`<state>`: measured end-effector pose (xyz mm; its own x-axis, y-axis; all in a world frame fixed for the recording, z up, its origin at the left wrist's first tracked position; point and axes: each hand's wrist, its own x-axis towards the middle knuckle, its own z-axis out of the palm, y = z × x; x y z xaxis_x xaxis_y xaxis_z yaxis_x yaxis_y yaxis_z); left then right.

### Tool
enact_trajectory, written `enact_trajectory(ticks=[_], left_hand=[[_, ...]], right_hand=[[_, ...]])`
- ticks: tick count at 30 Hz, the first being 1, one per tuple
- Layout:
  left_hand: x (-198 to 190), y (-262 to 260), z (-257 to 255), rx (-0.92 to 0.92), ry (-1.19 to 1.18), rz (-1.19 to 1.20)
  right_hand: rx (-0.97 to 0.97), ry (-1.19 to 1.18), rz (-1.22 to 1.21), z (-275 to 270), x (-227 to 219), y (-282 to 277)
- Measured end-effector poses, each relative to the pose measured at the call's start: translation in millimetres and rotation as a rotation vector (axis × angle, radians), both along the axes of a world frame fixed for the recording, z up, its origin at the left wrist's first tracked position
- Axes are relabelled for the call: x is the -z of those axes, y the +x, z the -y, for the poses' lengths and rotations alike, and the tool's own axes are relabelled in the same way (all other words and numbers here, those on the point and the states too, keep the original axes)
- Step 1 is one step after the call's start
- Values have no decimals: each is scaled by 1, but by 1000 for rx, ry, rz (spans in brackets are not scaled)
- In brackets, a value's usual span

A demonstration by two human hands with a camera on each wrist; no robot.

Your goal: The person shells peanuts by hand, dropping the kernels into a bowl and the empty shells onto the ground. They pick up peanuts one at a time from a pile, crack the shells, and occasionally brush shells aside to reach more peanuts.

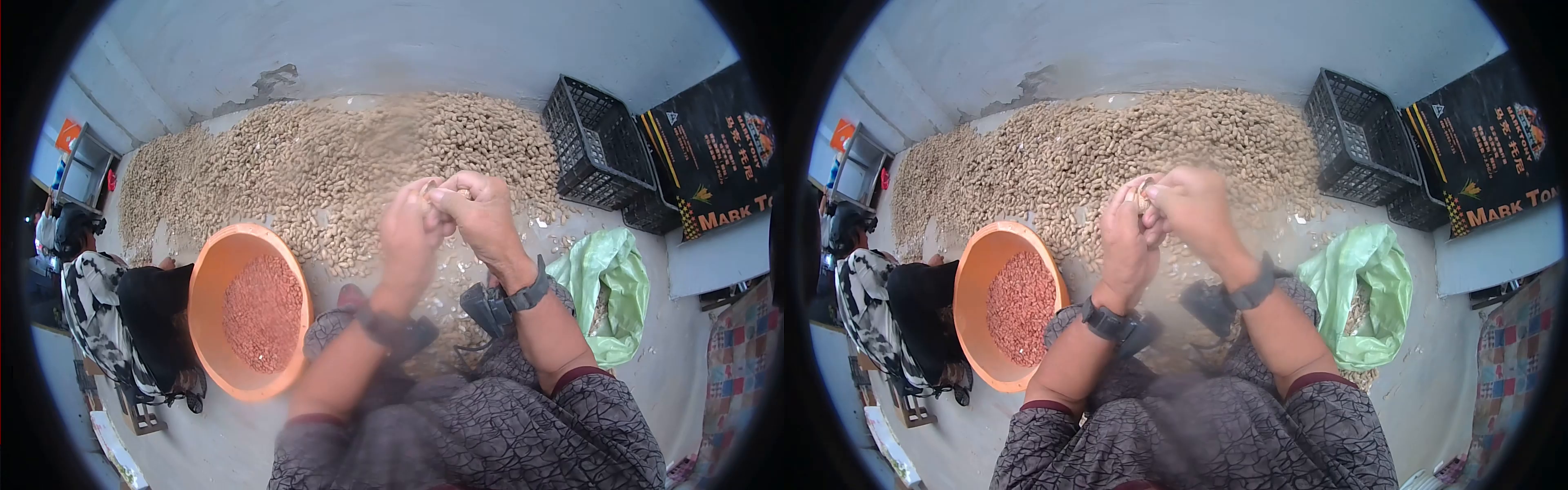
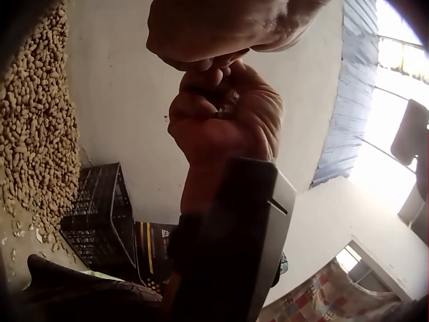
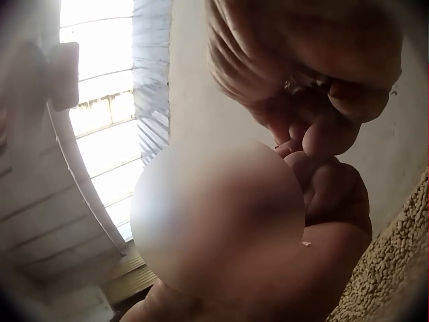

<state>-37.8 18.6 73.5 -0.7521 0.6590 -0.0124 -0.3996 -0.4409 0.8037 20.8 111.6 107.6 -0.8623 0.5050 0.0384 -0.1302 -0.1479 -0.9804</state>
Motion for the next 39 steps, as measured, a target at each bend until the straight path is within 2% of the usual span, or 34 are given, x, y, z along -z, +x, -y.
enact_trajectory(ticks=[4,6,7,9,10,12,16,18,22,24,28,31,33,36,39], left_hand=[[3,-7,2,80,83,2],[-3,-5,0,-14,-189,-186],[-1,-8,0,-21,-181,-182],[7,-15,2,-12,-229,-388],[10,-17,2,-20,-222,-381],[16,-22,2,53,-155,-240],[22,-25,2,153,8,-84],[20,-23,2,256,172,166],[25,-25,-2,188,165,220],[24,-24,-4,84,189,286],[25,-25,-7,109,276,337],[23,-23,-8,123,289,226],[23,-23,-7,306,448,299],[15,-16,-6,276,394,347],[3,-11,-4,204,343,386]], right_hand=[[23,70,46,-3,2,-1],[117,338,17,-5,14,-2],[110,346,19,-6,16,-3],[145,522,-20,-7,17,-2],[136,532,-17,-7,15,-1],[91,400,1,-5,10,1],[64,386,4,-3,1,7],[50,181,26,-3,-8,10],[23,305,-8,-16,-9,17],[-39,588,162,-17,-11,19],[66,479,60,-4,-10,12],[37,449,35,-1,3,3],[101,523,44,5,10,-1],[160,402,76,11,10,-6],[124,331,86,9,13,-7]])
